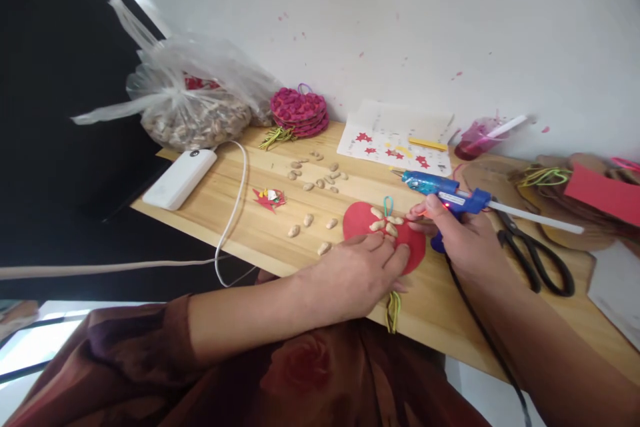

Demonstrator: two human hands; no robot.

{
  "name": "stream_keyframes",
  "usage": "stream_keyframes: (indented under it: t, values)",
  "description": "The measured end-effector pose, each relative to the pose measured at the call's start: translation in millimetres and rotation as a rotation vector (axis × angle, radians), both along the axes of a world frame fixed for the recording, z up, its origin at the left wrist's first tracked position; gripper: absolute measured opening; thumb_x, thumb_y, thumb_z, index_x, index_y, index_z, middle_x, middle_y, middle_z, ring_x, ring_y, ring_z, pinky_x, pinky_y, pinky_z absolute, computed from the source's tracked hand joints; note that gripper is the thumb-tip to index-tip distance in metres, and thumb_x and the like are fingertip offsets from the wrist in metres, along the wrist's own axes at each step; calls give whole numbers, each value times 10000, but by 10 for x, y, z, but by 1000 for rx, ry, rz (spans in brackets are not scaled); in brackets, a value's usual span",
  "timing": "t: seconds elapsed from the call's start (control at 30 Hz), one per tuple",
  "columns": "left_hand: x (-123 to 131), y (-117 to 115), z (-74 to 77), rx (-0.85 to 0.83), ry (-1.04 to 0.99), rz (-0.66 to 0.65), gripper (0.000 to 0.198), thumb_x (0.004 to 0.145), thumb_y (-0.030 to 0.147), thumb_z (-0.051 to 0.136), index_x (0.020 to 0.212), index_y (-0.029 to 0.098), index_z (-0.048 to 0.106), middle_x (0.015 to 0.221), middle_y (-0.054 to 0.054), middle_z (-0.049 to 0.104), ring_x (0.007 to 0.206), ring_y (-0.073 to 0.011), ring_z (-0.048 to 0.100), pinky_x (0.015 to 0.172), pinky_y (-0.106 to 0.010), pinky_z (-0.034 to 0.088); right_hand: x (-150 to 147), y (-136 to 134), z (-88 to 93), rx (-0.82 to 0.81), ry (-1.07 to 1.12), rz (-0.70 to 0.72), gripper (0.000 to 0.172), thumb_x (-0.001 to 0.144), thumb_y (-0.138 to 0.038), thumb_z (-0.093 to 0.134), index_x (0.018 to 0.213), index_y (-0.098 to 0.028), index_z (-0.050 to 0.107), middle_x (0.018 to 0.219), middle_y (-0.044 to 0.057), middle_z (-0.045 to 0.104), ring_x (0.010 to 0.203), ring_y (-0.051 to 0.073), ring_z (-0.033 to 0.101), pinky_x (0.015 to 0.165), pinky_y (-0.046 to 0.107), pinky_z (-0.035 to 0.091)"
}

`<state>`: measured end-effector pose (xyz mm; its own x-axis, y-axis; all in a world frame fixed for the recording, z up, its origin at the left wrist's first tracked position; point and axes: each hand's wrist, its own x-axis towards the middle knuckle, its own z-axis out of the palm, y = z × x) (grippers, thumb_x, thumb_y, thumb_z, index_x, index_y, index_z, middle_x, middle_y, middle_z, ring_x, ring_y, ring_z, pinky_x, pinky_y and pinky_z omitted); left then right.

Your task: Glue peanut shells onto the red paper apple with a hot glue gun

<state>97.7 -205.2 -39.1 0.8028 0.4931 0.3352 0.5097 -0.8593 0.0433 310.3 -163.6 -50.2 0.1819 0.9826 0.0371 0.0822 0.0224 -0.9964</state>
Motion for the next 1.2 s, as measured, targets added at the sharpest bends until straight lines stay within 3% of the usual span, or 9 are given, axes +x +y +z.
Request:
stream_keyframes:
  t: [0.2, 0.4, 0.87, 1.03, 1.1, 1.2]
  values:
    - [9, 18, -24, -12, -50, 7, 464, 1065, 367, 427, 1343, 15, 545, 1243, -193, 700, 1170, -282, 669, 1037, -376, 532, -53, -9, 61, 36, 97, 11, 297, 832, -503, 782, 775, -213, 751, 775, 25, 727, 705, 179, 741, 580, 261, 653]
    - [22, 53, 32, -103, -24, 3, 354, 1052, 267, 437, 1281, 42, 588, 1142, -169, 721, 1077, -263, 690, 976, -384, 569, -72, 27, 78, -49, 161, -5, 331, 757, -550, 826, 706, -231, 756, 770, 43, 740, 637, 191, 731, 526, 289, 646]
    - [32, 30, -4, -90, -29, 17, 344, 1035, 198, 443, 1312, 42, 577, 1159, -172, 715, 1097, -284, 684, 961, -419, 579, -87, 34, 61, -38, 159, -19, 375, 727, -564, 835, 719, -204, 731, 777, 58, 753, 657, 218, 750, 525, 303, 648]
    - [-187, 117, 133, -251, -271, -56, 334, 1030, 169, 490, 1344, 99, 577, 1311, -168, 687, 1171, -197, 678, 980, -319, 577, -74, 57, 80, -50, 176, 1, 442, 677, -609, 852, 702, -190, 715, 715, 47, 732, 570, 180, 721, 515, 279, 635]
    - [-406, 191, 224, -263, -446, 18, 299, 1027, 172, 514, 1304, 148, 624, 1292, -117, 710, 1207, -166, 657, 1045, -321, 542, -65, 65, 89, -69, 184, 16, 461, 666, -627, 850, 698, -188, 712, 695, 38, 720, 548, 164, 709, 515, 269, 631]
    - [-790, 307, 314, -245, -528, 304, 248, 992, 223, 602, 1212, 152, 691, 1156, -101, 765, 1093, -181, 706, 1011, -357, 557, -58, 72, 97, -83, 181, 17, 463, 666, -628, 849, 693, -188, 710, 692, 33, 711, 553, 151, 704, 508, 248, 619]
